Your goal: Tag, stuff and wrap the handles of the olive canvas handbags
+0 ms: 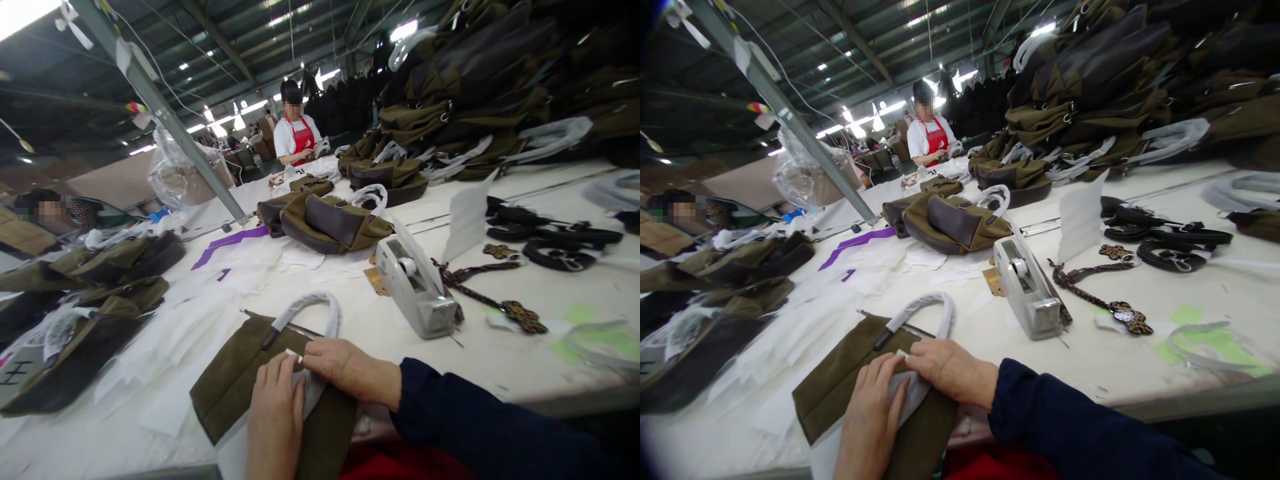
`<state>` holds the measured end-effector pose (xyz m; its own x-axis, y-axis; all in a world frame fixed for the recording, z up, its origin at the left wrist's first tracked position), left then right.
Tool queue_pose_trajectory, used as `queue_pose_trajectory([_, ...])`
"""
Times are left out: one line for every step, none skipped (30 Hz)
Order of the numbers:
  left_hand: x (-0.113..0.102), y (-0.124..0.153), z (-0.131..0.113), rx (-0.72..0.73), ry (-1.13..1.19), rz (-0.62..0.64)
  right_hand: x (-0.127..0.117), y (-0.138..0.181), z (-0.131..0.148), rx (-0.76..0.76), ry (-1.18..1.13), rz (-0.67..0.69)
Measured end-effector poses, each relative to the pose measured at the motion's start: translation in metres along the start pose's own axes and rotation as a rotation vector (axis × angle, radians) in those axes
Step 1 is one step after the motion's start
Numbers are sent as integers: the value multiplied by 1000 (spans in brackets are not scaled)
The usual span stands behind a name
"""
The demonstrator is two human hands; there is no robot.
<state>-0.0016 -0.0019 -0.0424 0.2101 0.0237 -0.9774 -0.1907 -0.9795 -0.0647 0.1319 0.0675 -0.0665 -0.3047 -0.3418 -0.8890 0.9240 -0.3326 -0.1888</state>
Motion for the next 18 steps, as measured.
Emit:
queue_pose_trajectory([1, -3, 0, -21, 0, 20, 1, 0, 0, 0, -7, -5])
queue_pose_trajectory([4, -6, 0, -34, 12, 46, 1, -1, 0, 2, -17, -13])
queue_pose_trajectory([7, -8, -1, -40, 34, 69, 1, -1, 0, 4, -30, -20])
queue_pose_trajectory([9, -9, -2, -42, 59, 86, 1, 0, 0, 11, -42, -29])
queue_pose_trajectory([12, -10, -3, -41, 80, 94, 1, 2, 1, 31, -49, -46])
queue_pose_trajectory([14, -9, -3, -41, 97, 90, 1, 4, 1, 63, -50, -73])
queue_pose_trajectory([15, -8, -3, -46, 111, 82, 1, 8, 2, 100, -45, -113])
queue_pose_trajectory([17, -7, -3, -50, 123, 76, 2, 13, 4, 133, -36, -161])
queue_pose_trajectory([18, -6, -3, -53, 134, 76, 3, 18, 6, 156, -24, -205])
queue_pose_trajectory([20, -5, -3, -53, 145, 77, 4, 23, 10, 161, -10, -236])
queue_pose_trajectory([21, -4, -2, -54, 155, 79, 7, 28, 14, 148, 4, -242])
queue_pose_trajectory([23, -3, 0, -56, 162, 82, 9, 31, 18, 126, 19, -228])
queue_pose_trajectory([25, -2, 2, -55, 167, 83, 12, 33, 22, 107, 32, -203])
queue_pose_trajectory([26, -2, 4, -53, 171, 81, 14, 34, 24, 97, 41, -177])
queue_pose_trajectory([27, -2, 6, -48, 175, 76, 16, 34, 26, 99, 46, -156])
queue_pose_trajectory([28, -2, 7, -43, 178, 68, 17, 33, 27, 110, 46, -137])
queue_pose_trajectory([28, -2, 8, -40, 183, 60, 17, 33, 27, 122, 44, -119])
queue_pose_trajectory([28, -2, 9, -39, 191, 53, 17, 32, 27, 132, 42, -98])
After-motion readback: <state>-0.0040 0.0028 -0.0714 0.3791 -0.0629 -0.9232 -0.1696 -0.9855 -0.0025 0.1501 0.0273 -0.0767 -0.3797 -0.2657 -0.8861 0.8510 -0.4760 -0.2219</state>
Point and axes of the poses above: each hand's wrist, its own y-axis away from the middle knuckle, its own x-axis out of the palm, z = x × y, the point moved 4 cm from there along -y, towards the middle knuckle, and after that the axes turned 15 degrees about z, right-handed, at the moved point
